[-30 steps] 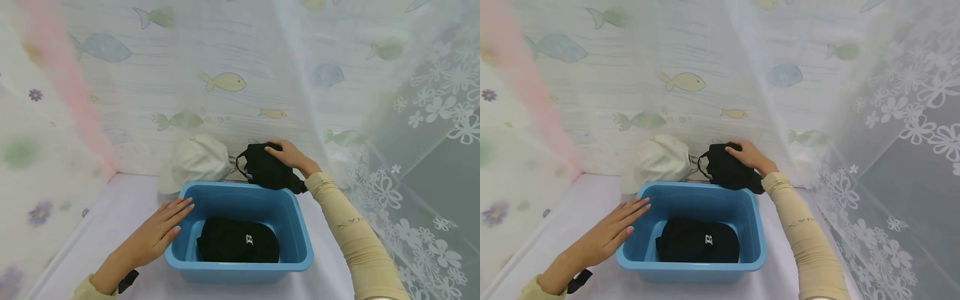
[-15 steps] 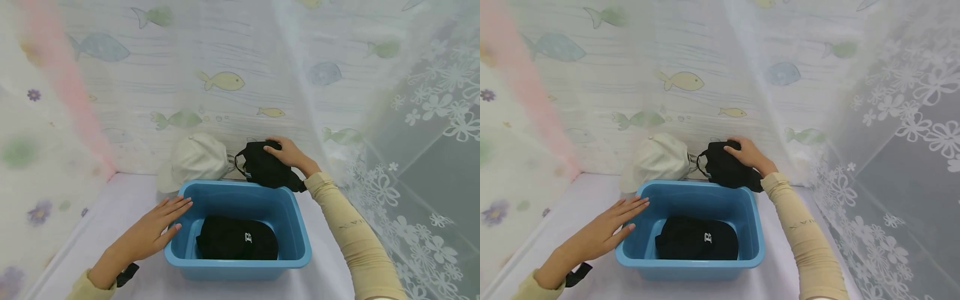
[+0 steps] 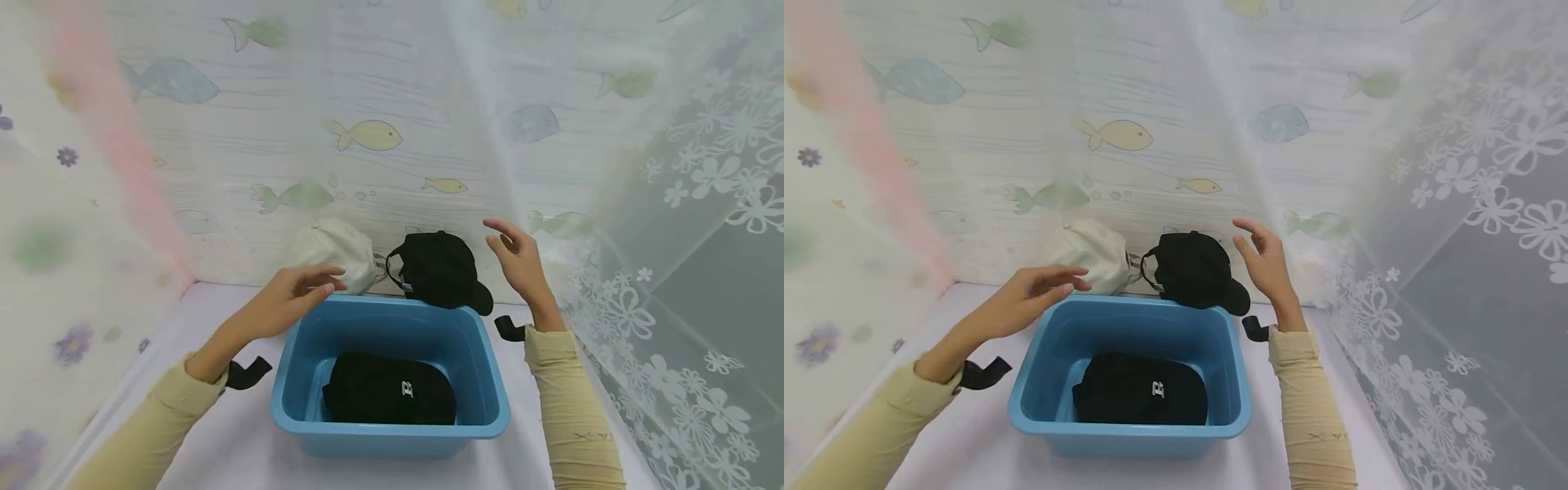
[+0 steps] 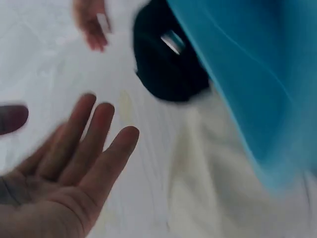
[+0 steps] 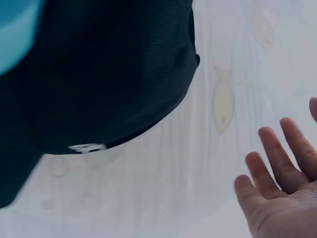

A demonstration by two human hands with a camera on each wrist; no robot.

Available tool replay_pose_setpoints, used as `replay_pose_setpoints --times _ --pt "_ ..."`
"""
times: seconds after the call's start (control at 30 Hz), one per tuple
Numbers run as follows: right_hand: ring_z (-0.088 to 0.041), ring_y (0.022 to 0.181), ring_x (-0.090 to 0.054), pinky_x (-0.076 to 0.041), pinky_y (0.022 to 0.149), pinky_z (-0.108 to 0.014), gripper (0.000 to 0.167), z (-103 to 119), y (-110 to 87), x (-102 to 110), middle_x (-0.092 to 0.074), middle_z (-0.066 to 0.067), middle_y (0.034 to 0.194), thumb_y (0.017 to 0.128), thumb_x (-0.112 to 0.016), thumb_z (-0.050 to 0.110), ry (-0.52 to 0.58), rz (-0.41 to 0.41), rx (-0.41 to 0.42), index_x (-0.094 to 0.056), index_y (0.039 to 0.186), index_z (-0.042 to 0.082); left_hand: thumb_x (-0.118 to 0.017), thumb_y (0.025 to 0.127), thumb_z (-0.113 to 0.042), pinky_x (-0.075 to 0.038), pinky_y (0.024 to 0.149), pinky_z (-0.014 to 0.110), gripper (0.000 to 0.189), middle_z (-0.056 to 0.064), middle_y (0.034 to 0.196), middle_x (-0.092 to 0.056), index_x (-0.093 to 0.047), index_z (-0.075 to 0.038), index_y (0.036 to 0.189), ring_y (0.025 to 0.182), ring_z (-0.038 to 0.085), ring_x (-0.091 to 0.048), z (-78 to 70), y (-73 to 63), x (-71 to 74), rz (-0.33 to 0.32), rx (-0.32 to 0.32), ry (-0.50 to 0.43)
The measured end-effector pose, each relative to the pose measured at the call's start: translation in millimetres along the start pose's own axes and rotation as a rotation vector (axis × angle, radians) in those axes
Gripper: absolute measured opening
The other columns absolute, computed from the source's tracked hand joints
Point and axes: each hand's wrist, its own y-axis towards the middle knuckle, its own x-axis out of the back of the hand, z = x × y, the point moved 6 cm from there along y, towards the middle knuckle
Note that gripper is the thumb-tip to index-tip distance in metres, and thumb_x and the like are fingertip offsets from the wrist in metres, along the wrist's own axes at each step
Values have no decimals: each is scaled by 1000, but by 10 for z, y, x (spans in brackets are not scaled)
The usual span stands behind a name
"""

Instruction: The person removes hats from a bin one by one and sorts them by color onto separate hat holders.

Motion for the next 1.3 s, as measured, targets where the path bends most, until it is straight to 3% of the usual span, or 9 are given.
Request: replay_pose_setpoints --times 0.13,0.23,0.43,0.53,0.63,0.87,1.1,1.2,1.3 --pt "-30 143 -42 -31 121 -48 41 -296 -272 122 -52 -20 149 108 -51 18 7 -69 -124 -54 143 -2 -44 110 -23 -53 100 49 44 25 132 -64 -48 3 145 124 39 -62 -43 444 -89 -2 165 -328" --pt "-31 142 -41 -31 120 -50 45 -559 -461 149 -51 -22 149 109 -48 25 -7 -86 -231 -52 144 -4 -39 112 -25 -52 103 50 48 27 140 -58 -43 6 148 130 42 -56 15 722 -238 9 297 -529" --pt "-38 147 -34 -27 123 -48 53 -1077 -770 10 -39 -27 156 111 -42 26 81 -51 -503 -39 151 -9 -30 113 -19 -40 116 46 49 28 154 -42 -29 8 154 144 40 -42 274 1026 -693 -32 517 -790" --pt "-41 148 -32 -29 123 -46 57 -1245 -877 -88 -33 -29 158 111 -40 25 153 -26 -601 -29 154 -11 -29 114 -20 -36 119 42 51 26 158 -37 -24 5 158 147 36 -39 402 1109 -853 -90 589 -827" --pt "-44 147 -34 -32 120 -48 59 -1341 -933 -168 -31 -32 158 112 -39 24 235 -6 -646 -23 155 -12 -32 113 -20 -34 120 41 52 26 160 -33 -22 3 159 148 35 -36 463 1183 -916 -134 603 -832" --pt "-45 150 -27 -30 120 -55 65 -1484 -1002 -301 -22 -33 162 112 -38 29 315 84 -762 -15 157 -13 -35 113 -17 -39 117 37 52 26 158 -36 -23 1 160 146 33 -41 471 1321 -961 -129 629 -807" --pt "-43 150 -27 -30 121 -50 70 -1619 -1004 -324 -18 -35 162 112 -39 29 408 83 -814 -7 156 -15 -37 112 -19 -43 115 39 49 25 152 -43 -33 5 155 138 36 -48 494 1431 -967 -138 664 -806" --pt "-33 140 -43 -46 111 -37 65 -1695 -1008 -300 -34 -32 154 111 -42 27 507 30 -860 -17 155 -14 -40 112 -20 -47 109 36 47 21 144 -48 -40 6 151 126 32 -54 524 1463 -963 -134 685 -807" --pt "-17 115 -57 -55 93 -24 46 -1752 -1005 -268 -55 -15 127 110 -46 23 641 -44 -905 -37 144 -6 -44 111 -24 -52 92 29 43 14 121 -55 -47 5 143 102 23 -56 576 1489 -966 -120 715 -828"
